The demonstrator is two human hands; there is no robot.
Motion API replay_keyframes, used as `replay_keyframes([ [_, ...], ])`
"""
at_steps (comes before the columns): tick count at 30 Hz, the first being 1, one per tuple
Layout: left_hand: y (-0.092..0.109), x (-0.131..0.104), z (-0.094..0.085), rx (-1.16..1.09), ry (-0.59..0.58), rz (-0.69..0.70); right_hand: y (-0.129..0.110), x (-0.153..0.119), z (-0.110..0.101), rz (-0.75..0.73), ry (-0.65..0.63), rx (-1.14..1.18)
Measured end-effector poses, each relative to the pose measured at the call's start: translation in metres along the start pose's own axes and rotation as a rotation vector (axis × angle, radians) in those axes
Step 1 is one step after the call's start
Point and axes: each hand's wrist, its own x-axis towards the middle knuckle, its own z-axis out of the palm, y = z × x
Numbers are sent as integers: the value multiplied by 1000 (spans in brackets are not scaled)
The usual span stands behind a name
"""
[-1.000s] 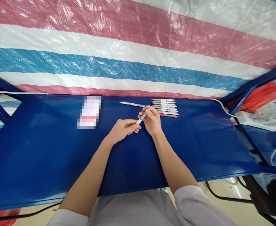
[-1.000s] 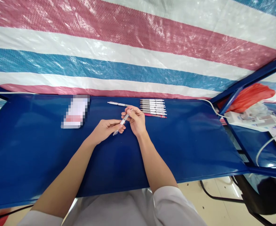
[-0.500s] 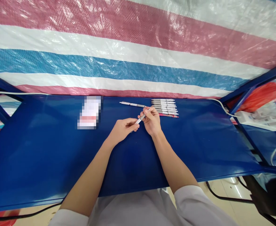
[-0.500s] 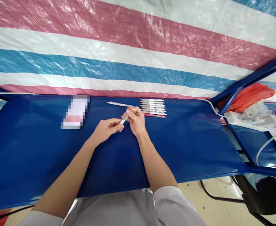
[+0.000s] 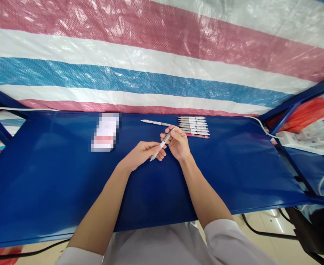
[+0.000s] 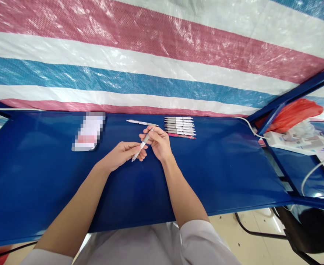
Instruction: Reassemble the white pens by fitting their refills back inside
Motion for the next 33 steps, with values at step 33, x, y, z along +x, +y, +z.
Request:
replay_keyframes([
  [33,-2,5,3,279,116,137,2,5,-1,-62,135,-54],
])
